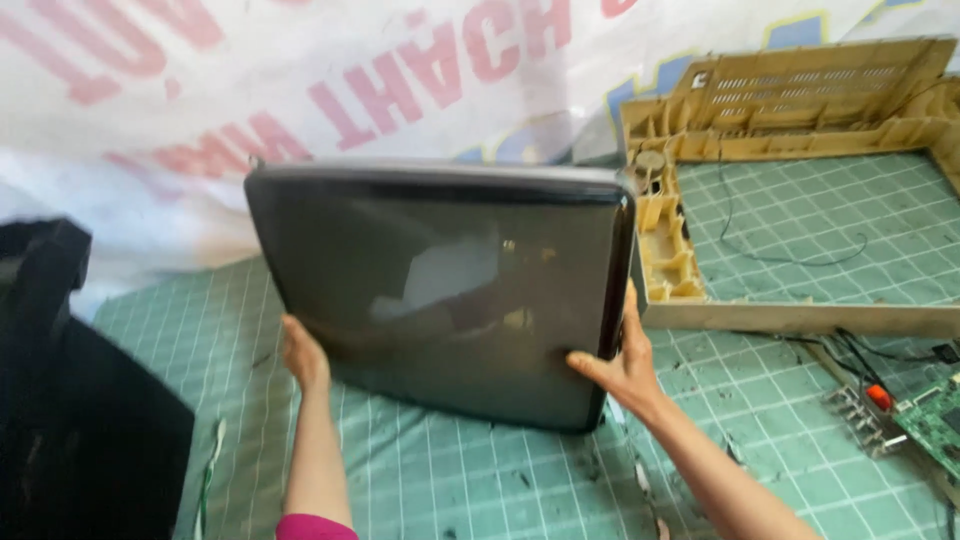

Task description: Disassembling a CRT television by removing the back cover, the tube, and internal electronic components.

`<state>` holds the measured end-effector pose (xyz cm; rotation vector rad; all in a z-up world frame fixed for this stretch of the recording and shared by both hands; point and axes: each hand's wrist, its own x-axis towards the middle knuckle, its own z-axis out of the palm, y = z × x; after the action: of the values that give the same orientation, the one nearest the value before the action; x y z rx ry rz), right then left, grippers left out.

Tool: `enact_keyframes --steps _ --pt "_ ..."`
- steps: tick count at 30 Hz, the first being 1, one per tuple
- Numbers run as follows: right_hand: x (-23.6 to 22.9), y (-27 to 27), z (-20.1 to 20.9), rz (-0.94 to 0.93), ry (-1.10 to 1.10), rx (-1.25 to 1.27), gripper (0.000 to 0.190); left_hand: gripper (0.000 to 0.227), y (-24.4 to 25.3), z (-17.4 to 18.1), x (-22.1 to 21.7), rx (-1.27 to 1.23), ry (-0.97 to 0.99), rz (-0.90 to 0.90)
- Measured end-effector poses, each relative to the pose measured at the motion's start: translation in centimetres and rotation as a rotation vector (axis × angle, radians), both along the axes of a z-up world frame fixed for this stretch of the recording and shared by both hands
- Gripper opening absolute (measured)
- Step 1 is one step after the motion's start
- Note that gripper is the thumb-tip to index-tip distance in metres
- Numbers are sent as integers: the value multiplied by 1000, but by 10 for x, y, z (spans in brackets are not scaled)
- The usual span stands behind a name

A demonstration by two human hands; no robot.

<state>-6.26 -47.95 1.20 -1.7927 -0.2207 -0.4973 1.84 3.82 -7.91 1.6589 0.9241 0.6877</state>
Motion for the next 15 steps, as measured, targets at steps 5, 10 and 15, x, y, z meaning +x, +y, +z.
enact_keyframes --steps 5,10,15 --pt "1 -2 -11 3 -13 -28 134 60 -33 -2 -84 399 39 -187" --pt "-11 1 2 -8 -18 -74 132 52 -110 31 -204 561 23 -481" --pt "-48 8 36 109 154 36 100 49 -139 3 -303 817 280 -782"
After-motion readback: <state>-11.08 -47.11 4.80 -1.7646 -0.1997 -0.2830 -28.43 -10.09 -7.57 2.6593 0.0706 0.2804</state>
